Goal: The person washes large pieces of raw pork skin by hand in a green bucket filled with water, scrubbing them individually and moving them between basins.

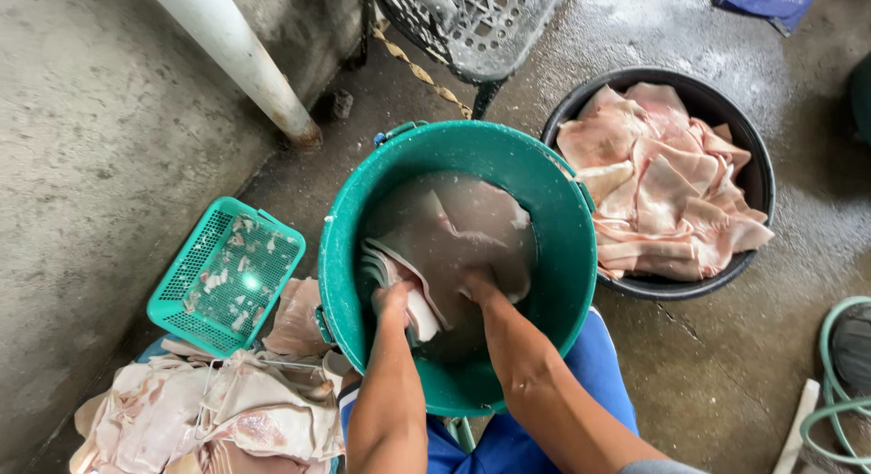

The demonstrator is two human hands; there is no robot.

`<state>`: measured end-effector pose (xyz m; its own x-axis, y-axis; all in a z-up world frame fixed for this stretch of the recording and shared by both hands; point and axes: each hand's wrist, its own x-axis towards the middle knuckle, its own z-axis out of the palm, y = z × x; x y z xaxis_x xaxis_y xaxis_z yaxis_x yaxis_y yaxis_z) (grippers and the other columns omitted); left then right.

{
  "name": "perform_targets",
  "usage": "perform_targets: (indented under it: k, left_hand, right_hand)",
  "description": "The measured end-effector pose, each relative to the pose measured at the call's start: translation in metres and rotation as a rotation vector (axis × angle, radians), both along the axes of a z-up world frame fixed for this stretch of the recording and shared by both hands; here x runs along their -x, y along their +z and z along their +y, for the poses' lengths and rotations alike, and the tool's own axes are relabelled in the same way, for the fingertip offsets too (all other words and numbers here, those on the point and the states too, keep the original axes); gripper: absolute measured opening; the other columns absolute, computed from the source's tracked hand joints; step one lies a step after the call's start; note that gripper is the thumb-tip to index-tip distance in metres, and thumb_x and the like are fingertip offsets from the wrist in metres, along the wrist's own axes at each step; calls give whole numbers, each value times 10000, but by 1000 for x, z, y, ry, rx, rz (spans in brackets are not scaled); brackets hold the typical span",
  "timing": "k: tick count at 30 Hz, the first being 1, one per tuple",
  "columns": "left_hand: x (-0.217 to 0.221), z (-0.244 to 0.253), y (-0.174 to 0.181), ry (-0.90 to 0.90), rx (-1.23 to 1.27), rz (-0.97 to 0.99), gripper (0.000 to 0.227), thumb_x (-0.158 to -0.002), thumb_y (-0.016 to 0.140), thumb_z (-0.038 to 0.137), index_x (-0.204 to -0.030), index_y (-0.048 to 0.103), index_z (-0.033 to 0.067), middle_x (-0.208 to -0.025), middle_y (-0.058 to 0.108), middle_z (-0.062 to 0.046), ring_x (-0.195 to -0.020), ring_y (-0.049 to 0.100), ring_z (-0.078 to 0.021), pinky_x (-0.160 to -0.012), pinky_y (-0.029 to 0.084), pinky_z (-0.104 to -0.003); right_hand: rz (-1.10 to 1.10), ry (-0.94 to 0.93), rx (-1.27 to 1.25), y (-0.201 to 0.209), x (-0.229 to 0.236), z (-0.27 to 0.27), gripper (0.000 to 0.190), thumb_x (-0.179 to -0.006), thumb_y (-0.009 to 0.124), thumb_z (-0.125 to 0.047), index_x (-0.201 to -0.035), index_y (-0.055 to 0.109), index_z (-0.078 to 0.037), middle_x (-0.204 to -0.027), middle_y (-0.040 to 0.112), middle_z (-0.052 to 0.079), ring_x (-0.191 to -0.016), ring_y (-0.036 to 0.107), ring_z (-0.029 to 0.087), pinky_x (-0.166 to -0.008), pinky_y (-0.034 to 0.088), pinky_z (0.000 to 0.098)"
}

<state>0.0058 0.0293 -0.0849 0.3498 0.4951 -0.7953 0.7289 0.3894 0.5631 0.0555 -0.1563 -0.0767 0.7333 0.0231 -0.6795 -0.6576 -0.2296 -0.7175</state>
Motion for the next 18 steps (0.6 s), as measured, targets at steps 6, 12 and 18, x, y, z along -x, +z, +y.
perform_targets:
  k: [6, 12, 18]
  left_hand:
    - [-11, 2, 16, -29, 320, -52, 489, -696, 858, 134, -1094, 716, -111, -1058, 752, -200, -907, 726, -317, -819, 557, -409]
    - [-12, -5, 1, -365, 195, 208, 598, -814, 854, 272, -1225, 637, -105, -1197, 400, -210, -891, 305, -262, -804, 250, -471]
    - [-11, -34, -10, -284, 60, -89, 499, -659, 844, 174, -1056, 686, -84, -1031, 734, -190, -955, 717, -330, -849, 542, -412]
  right_hand:
    - [204, -254, -163, 11, -10, -5, 373, -904, 661, -69, -1261, 666, 42, -1169, 685, 219, -950, 714, 353, -655, 640, 420]
    - [-161, 326, 41, -9, -12, -18, 686, -814, 739, -267, -1398, 510, 11, -1329, 589, 235, -1183, 600, 366, -914, 525, 417]
    - [-294, 687, 339, -1, -41, -11, 935, -730, 788, -404, -1480, 438, 31, -1446, 530, 282, -1362, 512, 385, -1120, 411, 375]
